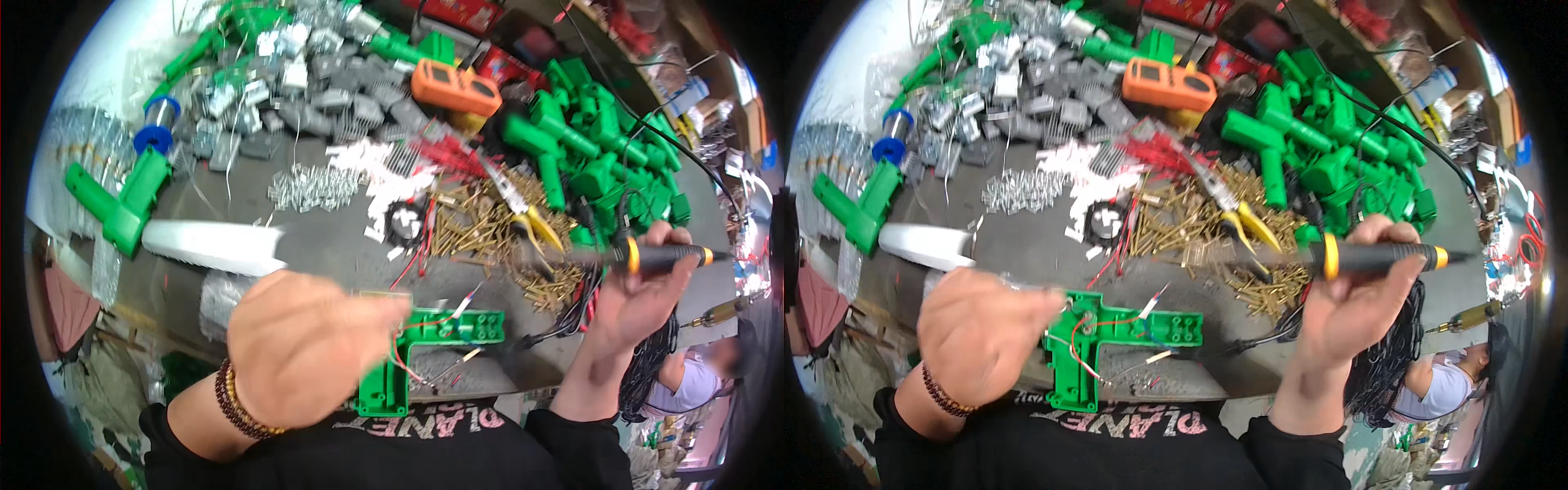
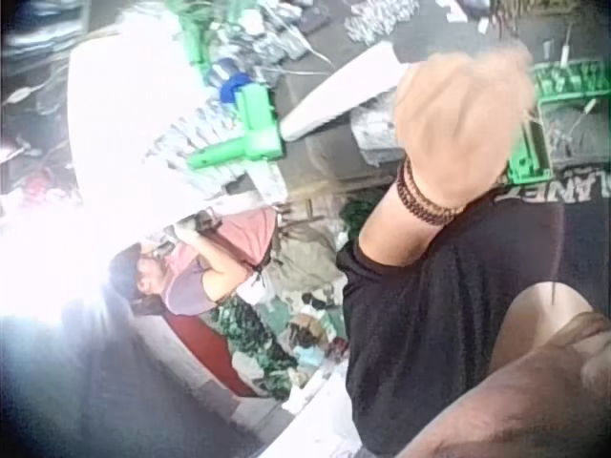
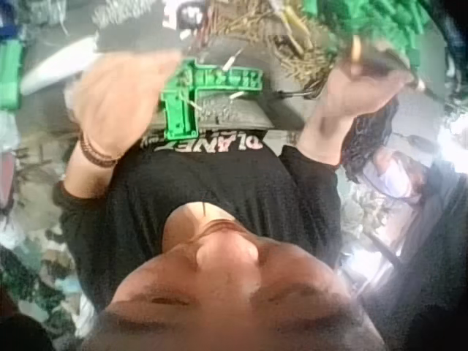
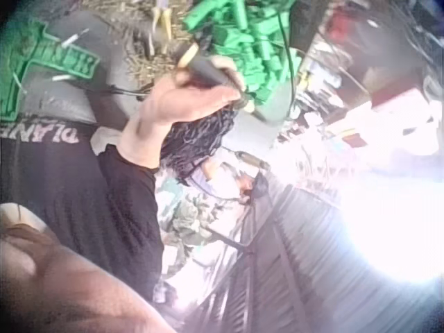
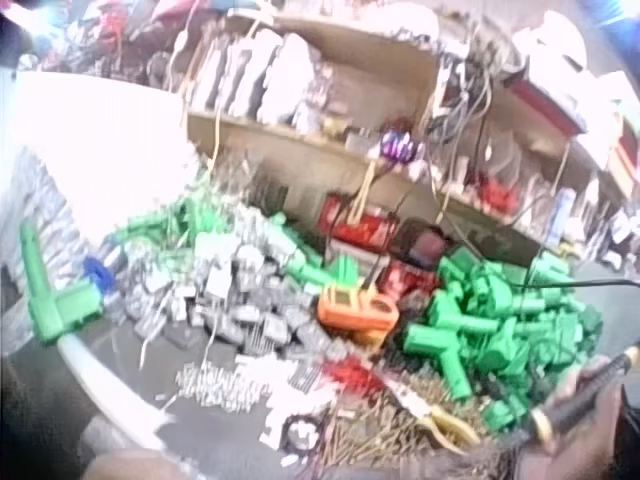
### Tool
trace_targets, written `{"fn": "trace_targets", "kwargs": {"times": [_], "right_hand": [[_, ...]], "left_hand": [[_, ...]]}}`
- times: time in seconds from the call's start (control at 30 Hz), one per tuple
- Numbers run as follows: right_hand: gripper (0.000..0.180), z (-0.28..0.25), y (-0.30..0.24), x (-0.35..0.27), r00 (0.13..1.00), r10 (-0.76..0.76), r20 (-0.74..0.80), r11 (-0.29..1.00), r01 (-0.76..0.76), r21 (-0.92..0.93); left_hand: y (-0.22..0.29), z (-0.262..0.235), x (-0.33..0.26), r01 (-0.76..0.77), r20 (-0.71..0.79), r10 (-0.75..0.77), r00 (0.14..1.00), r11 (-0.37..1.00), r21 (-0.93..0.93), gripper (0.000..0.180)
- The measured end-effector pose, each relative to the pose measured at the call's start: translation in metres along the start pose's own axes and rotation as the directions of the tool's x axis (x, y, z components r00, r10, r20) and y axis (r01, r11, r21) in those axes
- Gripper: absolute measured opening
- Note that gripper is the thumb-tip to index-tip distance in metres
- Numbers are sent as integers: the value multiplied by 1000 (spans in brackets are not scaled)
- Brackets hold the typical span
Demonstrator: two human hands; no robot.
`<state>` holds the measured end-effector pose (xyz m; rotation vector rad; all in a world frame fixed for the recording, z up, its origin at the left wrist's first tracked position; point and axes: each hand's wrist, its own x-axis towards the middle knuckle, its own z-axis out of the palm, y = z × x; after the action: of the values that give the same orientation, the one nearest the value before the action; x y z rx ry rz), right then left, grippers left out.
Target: Assembling the internal components, wiring, and housing of a green handheld tool, including soldering.
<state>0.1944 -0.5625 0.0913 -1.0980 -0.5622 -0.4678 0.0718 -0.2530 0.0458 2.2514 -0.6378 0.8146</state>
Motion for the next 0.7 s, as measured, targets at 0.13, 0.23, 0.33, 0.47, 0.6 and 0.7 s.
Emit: {"fn": "trace_targets", "kwargs": {"times": [0.13, 0.23, 0.33, 0.47, 0.6, 0.7], "right_hand": [[35, 21, 38, 55, 956, -104, 275, 781, 249, -573], [30, 6, 91, 102, 954, 12, 301, 745, 193, -639], [28, -46, 149, 149, 962, 117, 247, 737, 83, -671], [15, -91, 158, 169, 912, 366, 186, 232, 104, -967], [24, 0, 90, 109, 720, 694, 5, 0, 6, -1000], [22, 67, 56, 56, 549, 788, 279, 339, -8, -941]], "left_hand": [[4, 5, 16, 112, -19, -115, 993, 986, -127, 39], [13, -16, 5, 88, 21, -85, 996, 960, -264, 35], [-1, -48, 7, 50, 9, -50, 999, 998, 44, 36], [-83, -119, 5, 330, -411, -139, 901, 834, 442, 15], [-167, -172, -5, 364, -115, -399, 910, 635, 681, 23], [-215, -178, 18, 453, 12, -632, 775, 569, 686, 44]]}}
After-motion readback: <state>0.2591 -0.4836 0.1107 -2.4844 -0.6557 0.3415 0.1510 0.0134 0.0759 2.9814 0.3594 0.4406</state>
